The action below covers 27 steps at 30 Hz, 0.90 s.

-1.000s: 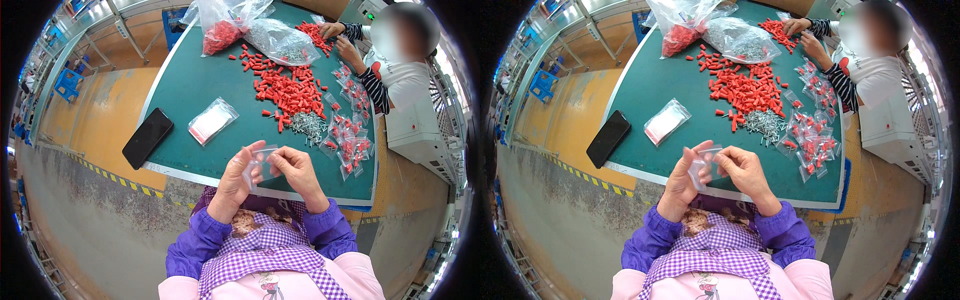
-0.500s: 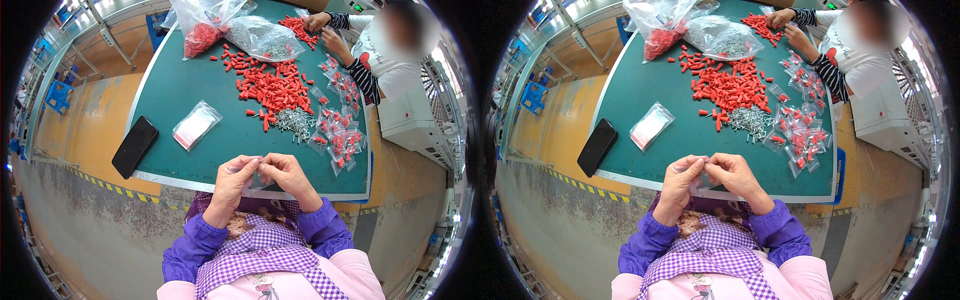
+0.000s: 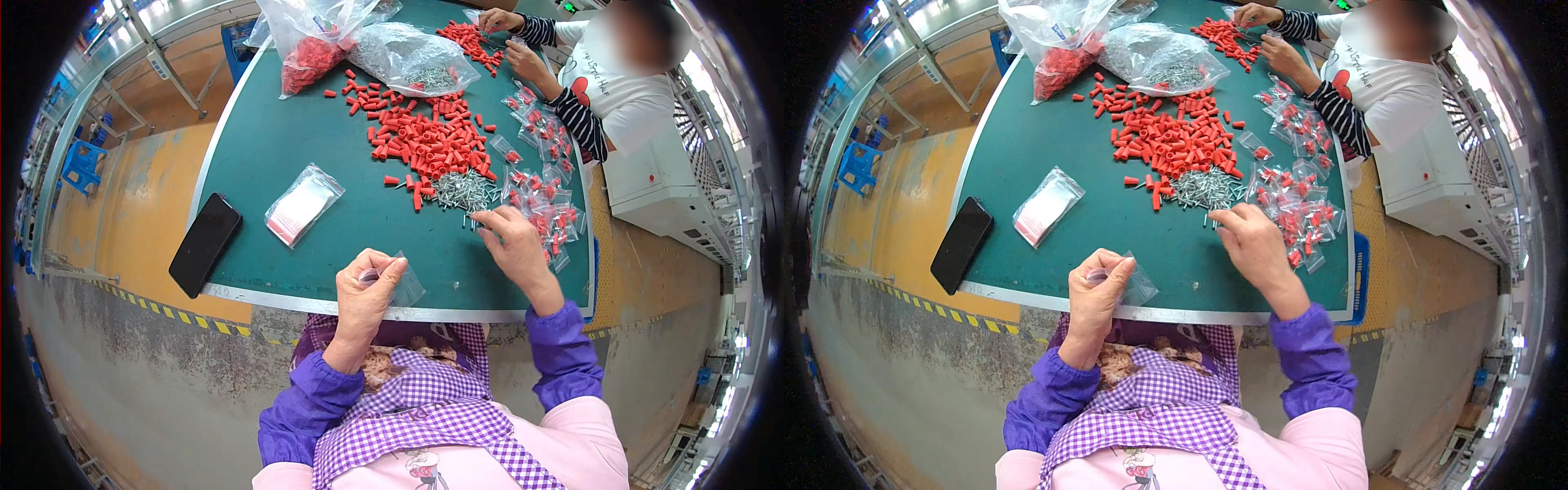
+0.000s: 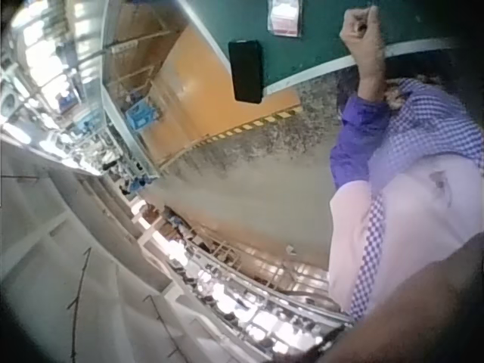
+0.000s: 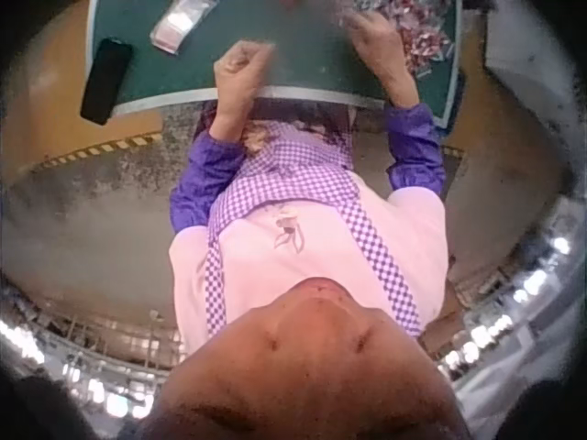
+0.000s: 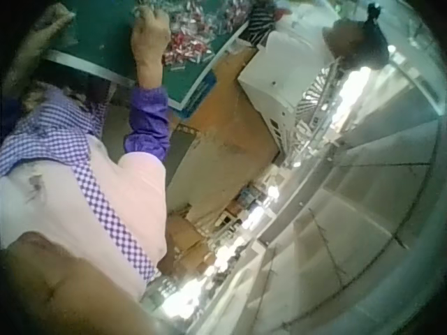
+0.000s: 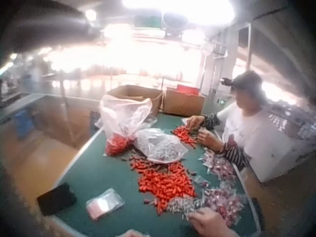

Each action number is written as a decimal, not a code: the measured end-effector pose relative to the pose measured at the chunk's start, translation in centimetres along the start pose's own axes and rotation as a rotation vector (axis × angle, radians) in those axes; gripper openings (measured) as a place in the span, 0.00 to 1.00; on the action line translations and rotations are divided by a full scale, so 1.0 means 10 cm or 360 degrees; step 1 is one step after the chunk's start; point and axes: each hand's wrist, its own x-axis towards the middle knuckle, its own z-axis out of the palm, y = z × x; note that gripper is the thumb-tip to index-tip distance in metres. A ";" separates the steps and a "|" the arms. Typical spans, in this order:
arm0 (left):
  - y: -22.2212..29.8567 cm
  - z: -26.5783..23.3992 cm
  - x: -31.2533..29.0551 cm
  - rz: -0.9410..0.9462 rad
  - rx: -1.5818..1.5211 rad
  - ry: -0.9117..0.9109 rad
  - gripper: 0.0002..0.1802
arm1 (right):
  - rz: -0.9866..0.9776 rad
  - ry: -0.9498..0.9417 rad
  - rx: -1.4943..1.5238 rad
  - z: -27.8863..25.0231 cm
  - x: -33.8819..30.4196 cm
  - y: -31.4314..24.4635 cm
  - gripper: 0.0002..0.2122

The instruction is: The person packs screws and plastic anchors into small plastic bags by hand and seals the bags.

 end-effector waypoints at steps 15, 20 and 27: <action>0.05 -0.10 -0.05 -0.0508 -0.0237 -0.0073 0.04 | -0.0801 -0.0595 -0.0668 -0.02 0.37 0.15 0.07; 0.00 -0.07 -0.03 -0.0147 -0.0130 -0.0045 0.06 | -0.0805 -0.0663 -0.0771 0.02 0.41 0.10 0.03; 0.13 0.03 -0.03 -0.0051 0.0056 -0.0008 0.10 | -0.0491 -0.0606 -0.0463 0.22 0.45 0.14 0.03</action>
